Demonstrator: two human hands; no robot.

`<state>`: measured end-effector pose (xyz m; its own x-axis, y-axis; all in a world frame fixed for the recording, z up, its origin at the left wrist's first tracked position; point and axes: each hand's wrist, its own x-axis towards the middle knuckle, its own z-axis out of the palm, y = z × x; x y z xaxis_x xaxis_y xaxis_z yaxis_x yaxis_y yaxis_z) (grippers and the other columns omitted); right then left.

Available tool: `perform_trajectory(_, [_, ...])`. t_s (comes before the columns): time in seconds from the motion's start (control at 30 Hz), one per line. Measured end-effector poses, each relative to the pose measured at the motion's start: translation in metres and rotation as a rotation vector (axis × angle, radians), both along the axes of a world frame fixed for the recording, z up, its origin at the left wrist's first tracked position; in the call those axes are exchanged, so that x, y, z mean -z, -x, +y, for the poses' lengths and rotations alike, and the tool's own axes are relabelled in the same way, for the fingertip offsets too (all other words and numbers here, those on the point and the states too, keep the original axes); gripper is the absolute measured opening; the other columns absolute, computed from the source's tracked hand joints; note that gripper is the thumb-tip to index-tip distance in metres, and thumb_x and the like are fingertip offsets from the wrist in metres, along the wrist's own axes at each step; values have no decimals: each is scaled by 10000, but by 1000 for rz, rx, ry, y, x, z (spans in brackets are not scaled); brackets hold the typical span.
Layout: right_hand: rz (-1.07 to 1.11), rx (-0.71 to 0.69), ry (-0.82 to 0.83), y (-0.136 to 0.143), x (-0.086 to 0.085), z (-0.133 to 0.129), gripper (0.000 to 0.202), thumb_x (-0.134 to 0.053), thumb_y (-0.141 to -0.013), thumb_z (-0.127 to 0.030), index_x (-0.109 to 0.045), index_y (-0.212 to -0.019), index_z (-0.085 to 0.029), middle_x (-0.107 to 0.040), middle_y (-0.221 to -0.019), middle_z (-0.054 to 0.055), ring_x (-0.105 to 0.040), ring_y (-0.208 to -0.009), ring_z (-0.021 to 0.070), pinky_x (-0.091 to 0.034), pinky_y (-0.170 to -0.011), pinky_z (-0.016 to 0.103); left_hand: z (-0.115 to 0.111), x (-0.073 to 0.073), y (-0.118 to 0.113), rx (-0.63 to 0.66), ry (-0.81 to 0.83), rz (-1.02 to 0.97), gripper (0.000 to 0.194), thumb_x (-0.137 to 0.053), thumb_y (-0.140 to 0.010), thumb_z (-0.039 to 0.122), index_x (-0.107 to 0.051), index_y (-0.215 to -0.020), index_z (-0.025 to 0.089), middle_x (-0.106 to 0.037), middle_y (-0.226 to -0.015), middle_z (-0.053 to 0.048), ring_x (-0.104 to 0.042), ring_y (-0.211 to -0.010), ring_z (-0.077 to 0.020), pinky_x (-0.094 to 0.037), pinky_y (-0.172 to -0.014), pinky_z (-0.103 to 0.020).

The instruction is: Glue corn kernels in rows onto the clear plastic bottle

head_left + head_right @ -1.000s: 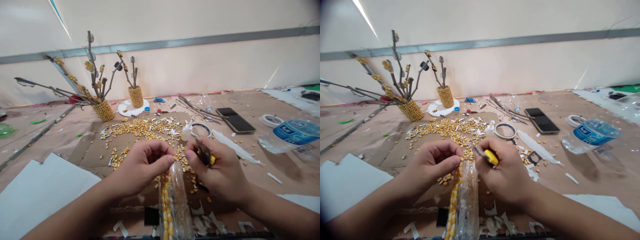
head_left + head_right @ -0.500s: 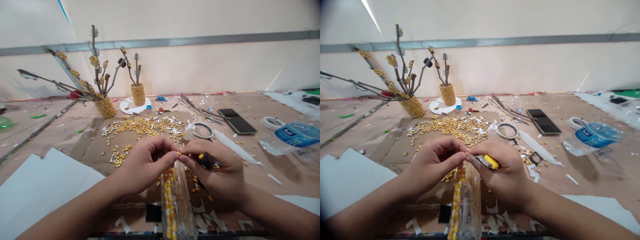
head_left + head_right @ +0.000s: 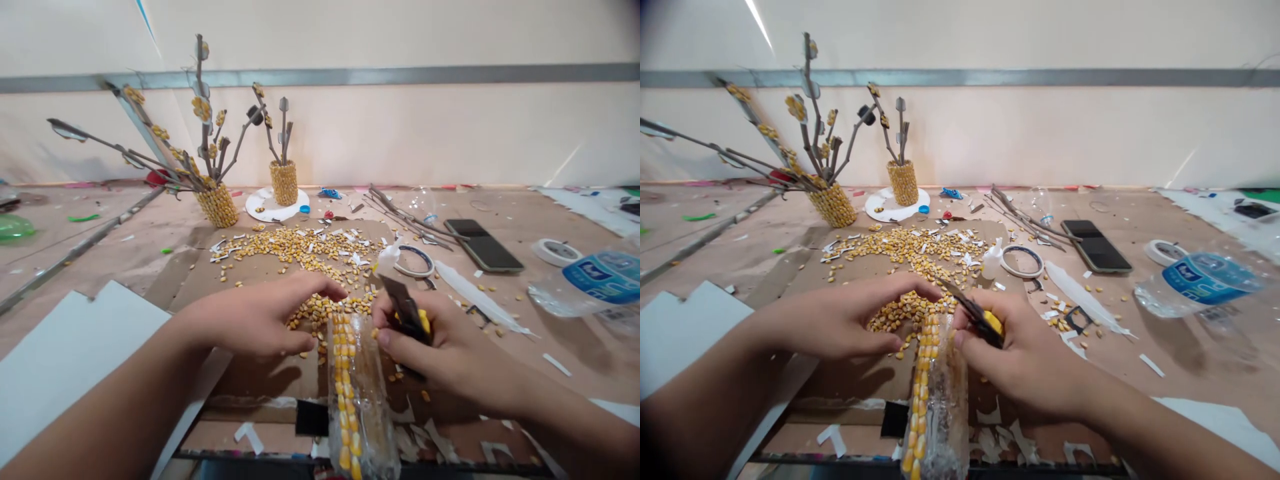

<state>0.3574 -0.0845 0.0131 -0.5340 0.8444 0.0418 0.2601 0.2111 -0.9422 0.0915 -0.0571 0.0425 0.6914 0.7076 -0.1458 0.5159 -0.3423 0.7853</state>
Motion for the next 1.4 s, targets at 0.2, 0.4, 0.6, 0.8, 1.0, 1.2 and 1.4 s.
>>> perform_trajectory(0.2, [-114,-111,144,1,-3,-9,140,-629,-952,-256,-649,-824,-203,-559,-693,-30,-494,-627,131,-424,-555,228,7,23,-5,64,128,80,408,-851,-796,190,-733,-1184,224,-772,-1178,-62,-695,-1111,-292,-520,-950,-374])
perform_trajectory(0.4, [-104,-108,171,0,-7,-10,122,-630,-959,-244,-676,-853,-204,-546,-674,-42,-491,-587,114,-427,-529,215,6,20,-11,29,232,-36,339,-806,-816,166,-755,-1148,210,-784,-1107,-66,-720,-1040,-273,-545,-851,-320])
perform_trajectory(0.6, [-88,-93,190,-2,-6,-10,109,-661,-918,-246,-697,-826,-201,-555,-667,-30,-486,-607,123,-414,-515,210,5,20,-11,44,239,-127,332,-807,-825,150,-788,-1149,222,-792,-1036,-57,-731,-991,-257,-564,-806,-297])
perform_trajectory(0.8, [-23,-79,291,0,-5,-11,104,-709,-871,-249,-681,-786,-196,-525,-628,-41,-452,-561,109,-383,-468,199,5,19,-12,54,228,-167,386,-789,-853,133,-795,-1223,242,-804,-996,-58,-751,-972,-261,-591,-798,-309])
perform_trajectory(1.0, [-7,-39,418,0,-4,-11,112,-742,-854,-289,-702,-818,-191,-555,-613,-43,-492,-513,103,-416,-446,194,5,18,-12,39,183,-166,380,-814,-844,132,-819,-1204,253,-813,-964,-50,-763,-858,-241,-596,-821,-329])
perform_trajectory(1.2, [-52,10,340,-1,-3,-10,69,-736,-824,-253,-727,-782,-199,-593,-575,-35,-563,-480,128,-449,-419,209,4,21,-10,41,216,-129,455,-757,-886,132,-770,-1325,252,-820,-1085,-61,-760,-974,-254,-591,-841,-326])
perform_trajectory(1.4, [-40,46,339,1,-4,-9,108,-747,-805,-250,-654,-778,-203,-577,-597,-46,-533,-509,115,-445,-448,207,4,21,-12,18,245,-97,467,-754,-882,156,-755,-1345,224,-811,-1108,-64,-751,-949,-241,-591,-821,-309])
